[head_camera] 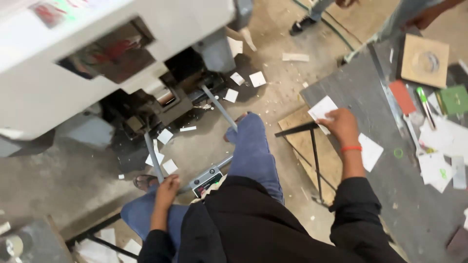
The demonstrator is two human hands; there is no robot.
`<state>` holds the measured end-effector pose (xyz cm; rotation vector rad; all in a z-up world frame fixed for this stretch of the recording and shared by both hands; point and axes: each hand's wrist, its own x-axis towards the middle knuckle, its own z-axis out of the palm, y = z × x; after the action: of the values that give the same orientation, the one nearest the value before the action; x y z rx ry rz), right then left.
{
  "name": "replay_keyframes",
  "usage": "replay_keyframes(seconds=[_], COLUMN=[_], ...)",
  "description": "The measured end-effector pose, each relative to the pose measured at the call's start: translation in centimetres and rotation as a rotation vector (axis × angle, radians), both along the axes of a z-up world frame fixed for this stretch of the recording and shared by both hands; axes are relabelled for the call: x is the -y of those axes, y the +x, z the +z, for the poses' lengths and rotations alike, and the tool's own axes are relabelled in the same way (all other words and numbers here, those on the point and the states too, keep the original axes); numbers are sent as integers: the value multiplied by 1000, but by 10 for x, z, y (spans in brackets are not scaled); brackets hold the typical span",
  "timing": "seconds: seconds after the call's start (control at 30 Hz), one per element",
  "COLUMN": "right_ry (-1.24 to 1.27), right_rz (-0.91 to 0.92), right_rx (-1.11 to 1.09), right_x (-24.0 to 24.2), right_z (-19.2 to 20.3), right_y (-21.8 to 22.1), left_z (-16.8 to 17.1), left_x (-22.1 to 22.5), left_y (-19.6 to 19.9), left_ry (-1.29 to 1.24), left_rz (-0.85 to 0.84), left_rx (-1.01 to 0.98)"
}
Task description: The recorder operates a manual platen press machine to die-cut or stamp paper cards.
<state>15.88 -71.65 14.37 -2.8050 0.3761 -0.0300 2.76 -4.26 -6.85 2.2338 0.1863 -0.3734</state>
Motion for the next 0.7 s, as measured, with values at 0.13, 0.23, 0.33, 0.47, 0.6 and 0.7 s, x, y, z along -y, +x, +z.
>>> replay_keyframes(seconds=[0.13,0.23,0.33,0.47,0.6,0.7], right_ry=[-97,-222,-171,-59,594,199], right_rz=[194,116,69,433,491,1027], right_rx=[63,31,487,769,351,427], right_x=[6,16,-70,-198,-365,-430], right_z=[-10,-11,83,80,34,-12], right_y=[-7,-4,12,82,96,104], left_z=[61,129,230,287,233,227], left_x=[28,39,52,70,72,78], left_y=[-3,13,46,115,159,109], left_ry=[175,-72,-155,-41,452,658], left_rz=[-191,-81,-115,-66,-116,-181], left_rx=[-284,335,490,646,659,490])
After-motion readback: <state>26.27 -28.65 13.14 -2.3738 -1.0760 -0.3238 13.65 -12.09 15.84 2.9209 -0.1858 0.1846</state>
